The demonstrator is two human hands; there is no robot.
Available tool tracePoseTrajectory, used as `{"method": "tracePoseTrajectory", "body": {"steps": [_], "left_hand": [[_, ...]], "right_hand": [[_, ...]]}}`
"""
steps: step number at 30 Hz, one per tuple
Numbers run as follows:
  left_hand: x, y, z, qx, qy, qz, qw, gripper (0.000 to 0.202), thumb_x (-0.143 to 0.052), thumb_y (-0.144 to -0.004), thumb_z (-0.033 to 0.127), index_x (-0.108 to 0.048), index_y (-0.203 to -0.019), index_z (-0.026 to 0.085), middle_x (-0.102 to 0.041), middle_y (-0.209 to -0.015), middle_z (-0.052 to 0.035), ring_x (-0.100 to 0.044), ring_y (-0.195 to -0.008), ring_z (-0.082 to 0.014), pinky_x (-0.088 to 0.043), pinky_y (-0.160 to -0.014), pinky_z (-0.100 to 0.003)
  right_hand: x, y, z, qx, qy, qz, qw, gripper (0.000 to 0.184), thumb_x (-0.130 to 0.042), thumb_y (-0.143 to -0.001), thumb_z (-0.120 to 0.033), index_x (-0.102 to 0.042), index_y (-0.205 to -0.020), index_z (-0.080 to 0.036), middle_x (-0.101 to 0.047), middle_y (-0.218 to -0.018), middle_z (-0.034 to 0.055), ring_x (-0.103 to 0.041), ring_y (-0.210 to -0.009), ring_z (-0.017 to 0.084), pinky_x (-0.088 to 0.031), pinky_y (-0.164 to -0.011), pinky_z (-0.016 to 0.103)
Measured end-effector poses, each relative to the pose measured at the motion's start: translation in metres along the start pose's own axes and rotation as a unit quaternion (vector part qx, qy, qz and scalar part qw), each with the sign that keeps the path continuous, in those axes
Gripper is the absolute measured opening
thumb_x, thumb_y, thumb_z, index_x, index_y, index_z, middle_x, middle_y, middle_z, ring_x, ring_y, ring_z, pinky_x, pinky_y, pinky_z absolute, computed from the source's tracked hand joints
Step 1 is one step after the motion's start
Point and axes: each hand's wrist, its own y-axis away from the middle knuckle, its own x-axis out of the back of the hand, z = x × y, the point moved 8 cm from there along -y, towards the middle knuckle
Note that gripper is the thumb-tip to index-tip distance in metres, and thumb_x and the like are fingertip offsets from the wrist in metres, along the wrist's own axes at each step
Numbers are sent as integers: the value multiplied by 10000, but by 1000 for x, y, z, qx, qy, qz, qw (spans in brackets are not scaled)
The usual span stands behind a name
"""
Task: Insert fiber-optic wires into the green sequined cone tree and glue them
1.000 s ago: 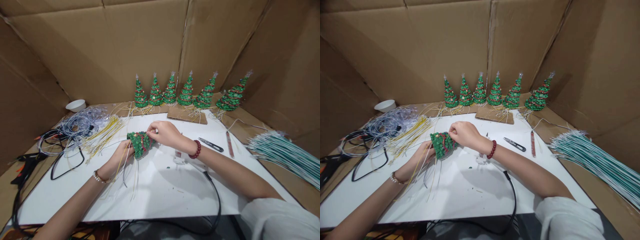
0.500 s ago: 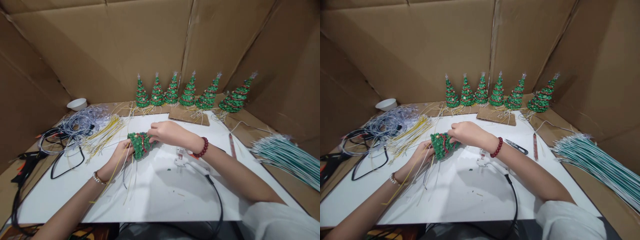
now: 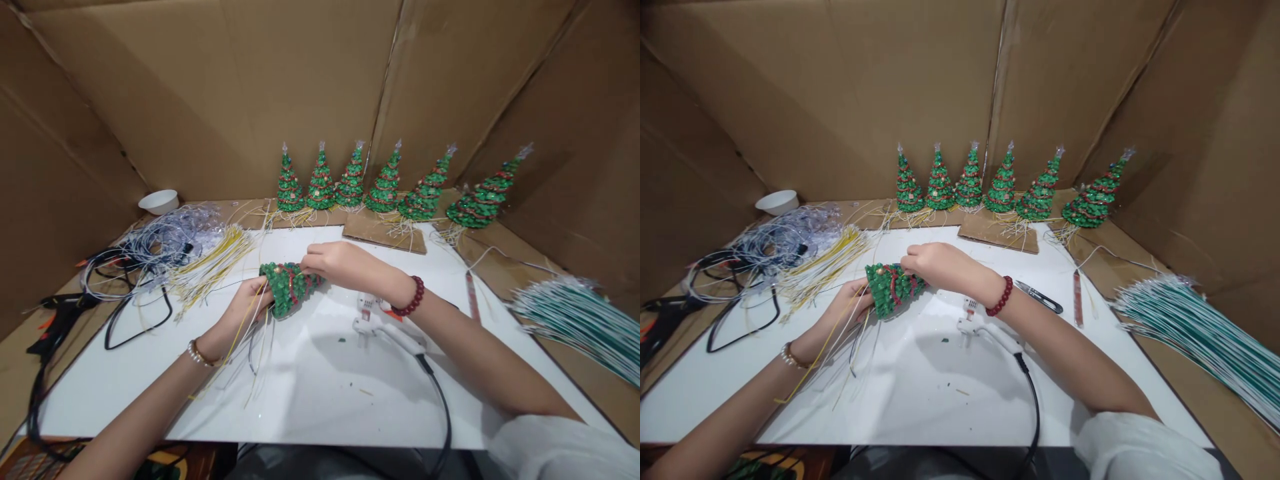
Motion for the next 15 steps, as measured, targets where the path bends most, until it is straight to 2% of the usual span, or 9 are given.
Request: {"method": "tracePoseTrajectory", "body": {"steps": [3,8,11,15], "left_hand": [[0,0,-2,-5,5,6,1000,281,-731,-615,298,-512,-526,147,-360,-419,73,-252,-350,-26,-151,-341,-184],[-1,-3,-8,-6,3,-10,1000,282,-727,-631,294,-500,-538,154,-380,-432,71,-248,-347,-27,-162,-339,-189],[-1,-5,-11,-14,0,-24,1000,267,-710,-659,282,-502,-556,150,-400,-465,66,-263,-361,-26,-183,-341,-181],[0,-5,-13,-23,-4,-26,999,269,-695,-681,268,-487,-559,150,-370,-475,73,-253,-370,-24,-182,-339,-173]], "right_hand": [[-1,0,-1,6,9,-6,1000,195,-445,-908,-49,-610,-852,-137,-549,-801,25,-436,-615,107,-291,-561,254],[-3,-3,-1,-25,-70,22,997,174,-469,-931,-148,-610,-836,-113,-583,-817,52,-514,-714,127,-383,-658,241],[-4,-4,4,-52,-116,50,991,127,-495,-916,-132,-612,-874,-107,-616,-857,63,-552,-801,135,-404,-739,239],[-4,-4,4,-34,-102,43,993,152,-468,-934,-145,-617,-912,-130,-607,-864,51,-542,-773,131,-391,-697,243]]}}
